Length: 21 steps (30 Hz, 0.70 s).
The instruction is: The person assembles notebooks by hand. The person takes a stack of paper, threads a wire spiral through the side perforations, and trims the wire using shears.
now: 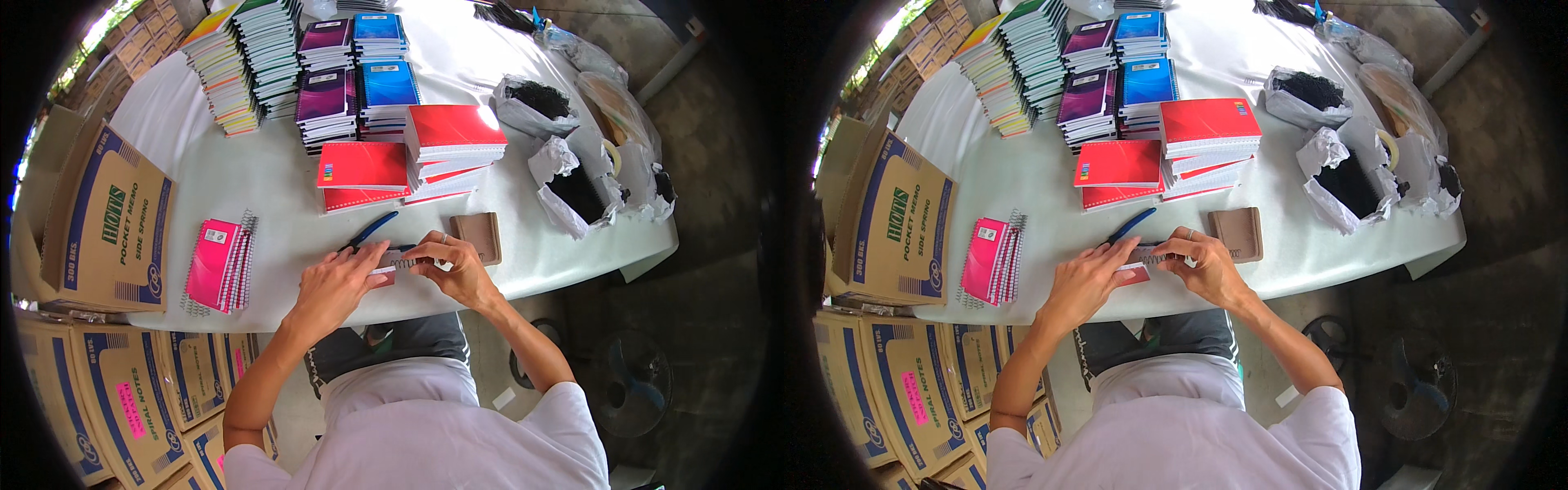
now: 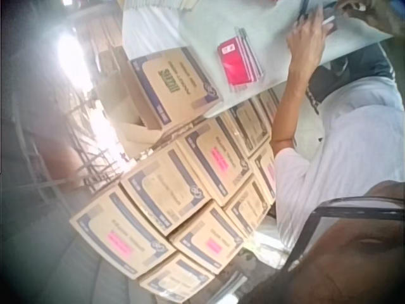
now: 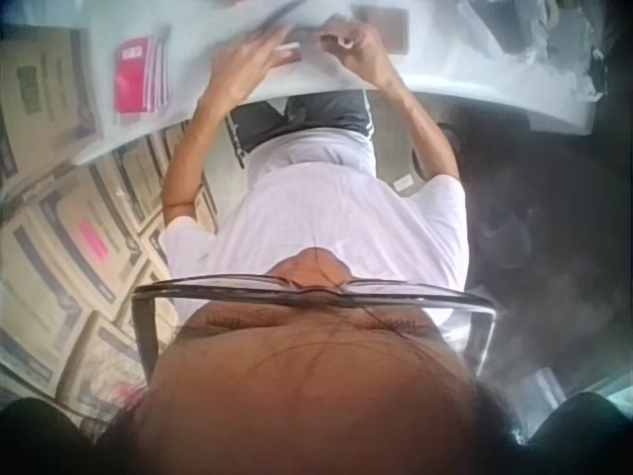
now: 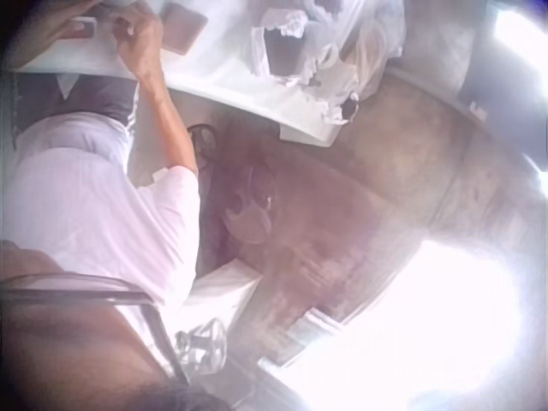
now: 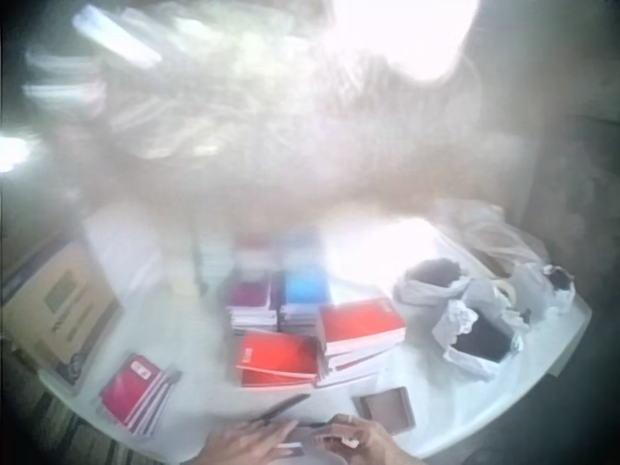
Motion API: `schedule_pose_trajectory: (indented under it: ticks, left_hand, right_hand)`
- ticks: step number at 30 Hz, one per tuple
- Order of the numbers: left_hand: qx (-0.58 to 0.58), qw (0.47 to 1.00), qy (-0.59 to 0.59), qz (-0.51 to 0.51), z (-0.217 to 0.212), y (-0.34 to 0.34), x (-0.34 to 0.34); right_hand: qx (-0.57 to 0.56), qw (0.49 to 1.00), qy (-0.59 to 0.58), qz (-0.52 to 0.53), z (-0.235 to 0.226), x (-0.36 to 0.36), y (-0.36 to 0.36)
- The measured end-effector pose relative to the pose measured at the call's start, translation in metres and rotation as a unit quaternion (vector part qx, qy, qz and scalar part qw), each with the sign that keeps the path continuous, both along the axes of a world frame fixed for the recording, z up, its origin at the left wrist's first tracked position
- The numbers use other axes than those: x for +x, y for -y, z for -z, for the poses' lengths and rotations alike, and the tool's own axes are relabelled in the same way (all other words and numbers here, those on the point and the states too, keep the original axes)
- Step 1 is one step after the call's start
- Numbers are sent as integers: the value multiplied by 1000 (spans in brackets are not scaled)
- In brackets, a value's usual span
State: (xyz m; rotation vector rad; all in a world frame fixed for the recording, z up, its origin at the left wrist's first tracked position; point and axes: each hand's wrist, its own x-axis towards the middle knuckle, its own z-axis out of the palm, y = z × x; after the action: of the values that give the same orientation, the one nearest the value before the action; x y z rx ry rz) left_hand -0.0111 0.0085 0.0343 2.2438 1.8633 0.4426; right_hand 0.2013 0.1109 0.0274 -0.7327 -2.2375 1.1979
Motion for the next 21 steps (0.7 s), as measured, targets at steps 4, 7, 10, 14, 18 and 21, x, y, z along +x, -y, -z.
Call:
schedule_pose_trajectory:
  ticks: [4,7,10,14,18,21]
  left_hand:
    - [-10,1000,-1,0,0,-2,-2]
    - [-18,1000,13,-3,2,-2,-2]
    - [-19,1000,17,-4,0,-2,-2]
    - [-32,999,7,-2,-6,-2,0]
    - [35,999,2,10,6,-1,-2]
    - [6,1000,0,9,4,-1,-1]
  right_hand:
    - [-50,995,-24,-81,-2,3,-15]
    - [-49,995,-51,-69,4,-1,-15]
    - [-50,992,-62,-96,8,-2,-20]
    - [-45,990,-50,-121,4,-1,-23]
    - [-27,989,-69,-127,6,-2,-24]
    - [-20,985,-9,-173,7,4,-25]
